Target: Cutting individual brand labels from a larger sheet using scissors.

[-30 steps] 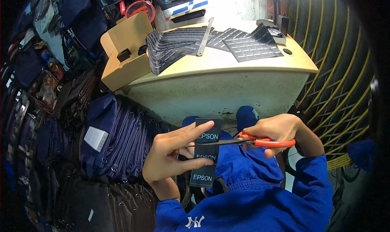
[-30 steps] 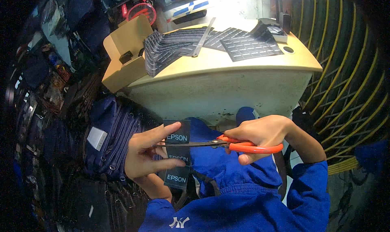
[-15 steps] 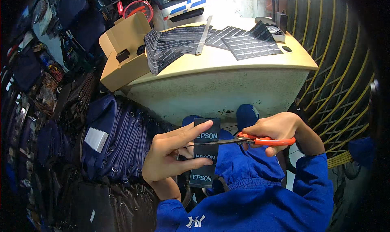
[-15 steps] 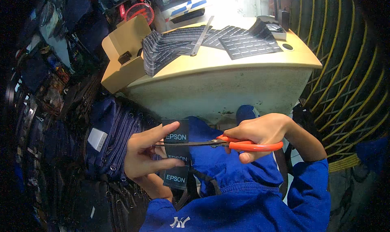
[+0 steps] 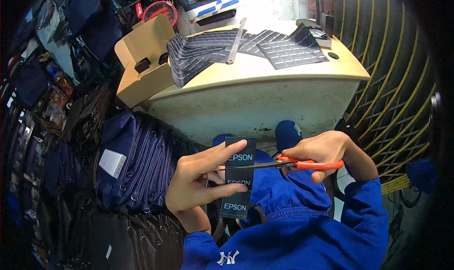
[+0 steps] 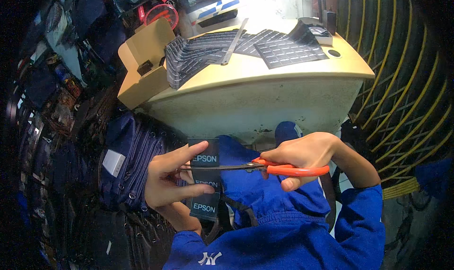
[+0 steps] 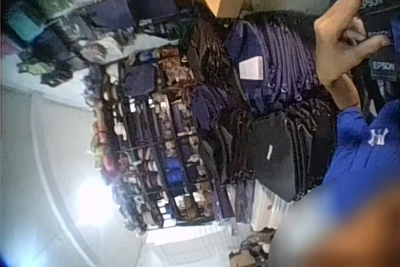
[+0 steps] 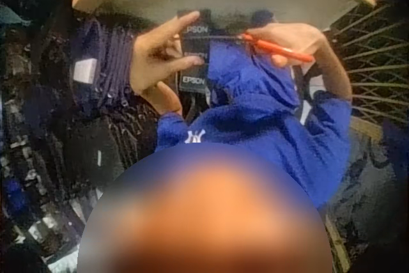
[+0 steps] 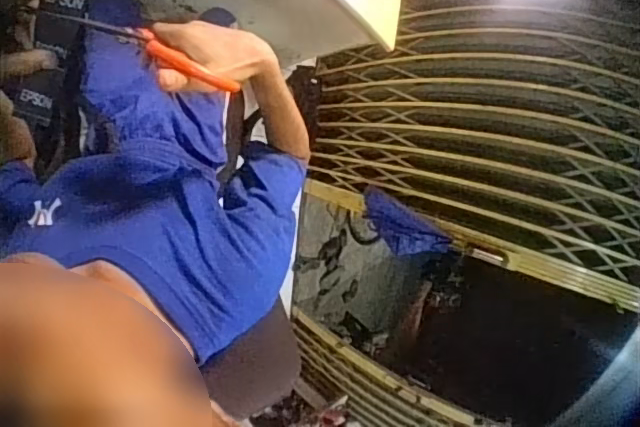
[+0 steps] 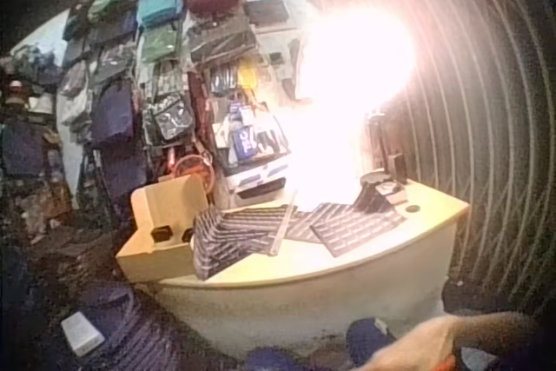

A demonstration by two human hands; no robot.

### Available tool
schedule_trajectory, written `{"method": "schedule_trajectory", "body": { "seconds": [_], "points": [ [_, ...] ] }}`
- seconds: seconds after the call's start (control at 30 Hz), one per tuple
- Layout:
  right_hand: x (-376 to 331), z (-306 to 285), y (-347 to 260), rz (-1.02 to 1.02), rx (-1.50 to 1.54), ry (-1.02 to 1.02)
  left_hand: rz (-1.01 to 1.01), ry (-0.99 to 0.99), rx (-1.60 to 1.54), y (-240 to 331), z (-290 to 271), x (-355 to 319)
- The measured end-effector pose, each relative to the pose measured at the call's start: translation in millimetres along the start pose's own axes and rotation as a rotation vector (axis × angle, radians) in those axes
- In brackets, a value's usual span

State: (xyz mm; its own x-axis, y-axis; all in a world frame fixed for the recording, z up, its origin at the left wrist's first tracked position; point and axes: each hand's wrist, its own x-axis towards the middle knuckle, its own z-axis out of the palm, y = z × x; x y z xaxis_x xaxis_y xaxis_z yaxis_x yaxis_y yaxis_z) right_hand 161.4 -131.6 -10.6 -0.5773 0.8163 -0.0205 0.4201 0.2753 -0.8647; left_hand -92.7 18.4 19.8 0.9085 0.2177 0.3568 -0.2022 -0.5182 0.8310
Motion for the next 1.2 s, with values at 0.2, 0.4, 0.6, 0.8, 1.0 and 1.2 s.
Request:
{"method": "schedule_trajectory", "body": {
  "seconds": [0.2,0.4,0.6,0.8,1.0,1.2],
  "points": [
    [-0.7,-1.9,-5.0,0.041,-0.019,-0.017,0.001,-0.016,0.020,0.8,-0.5,0.8],
    [-0.5,0.3,0.9,0.048,-0.027,-0.036,0.015,-0.009,0.004,-2.6,-0.1,-0.3],
    [-3.0,0.3,-3.0,0.012,-0.029,0.019,0.016,-0.025,0.032,2.2,0.2,2.4],
    [-2.0,0.5,-3.0,0.065,-0.033,0.019,0.044,-0.036,0.058,-0.3,-1.2,2.2],
    [-3.0,2.6,-3.2,0.055,-0.003,0.059,0.008,-0.028,0.039,-0.6,0.1,1.7],
    [-2.0,-1.3,-8.8,0.107,-0.080,0.010,0.005,-0.028,0.042,0.6,-0.5,0.8]
  ]
}}
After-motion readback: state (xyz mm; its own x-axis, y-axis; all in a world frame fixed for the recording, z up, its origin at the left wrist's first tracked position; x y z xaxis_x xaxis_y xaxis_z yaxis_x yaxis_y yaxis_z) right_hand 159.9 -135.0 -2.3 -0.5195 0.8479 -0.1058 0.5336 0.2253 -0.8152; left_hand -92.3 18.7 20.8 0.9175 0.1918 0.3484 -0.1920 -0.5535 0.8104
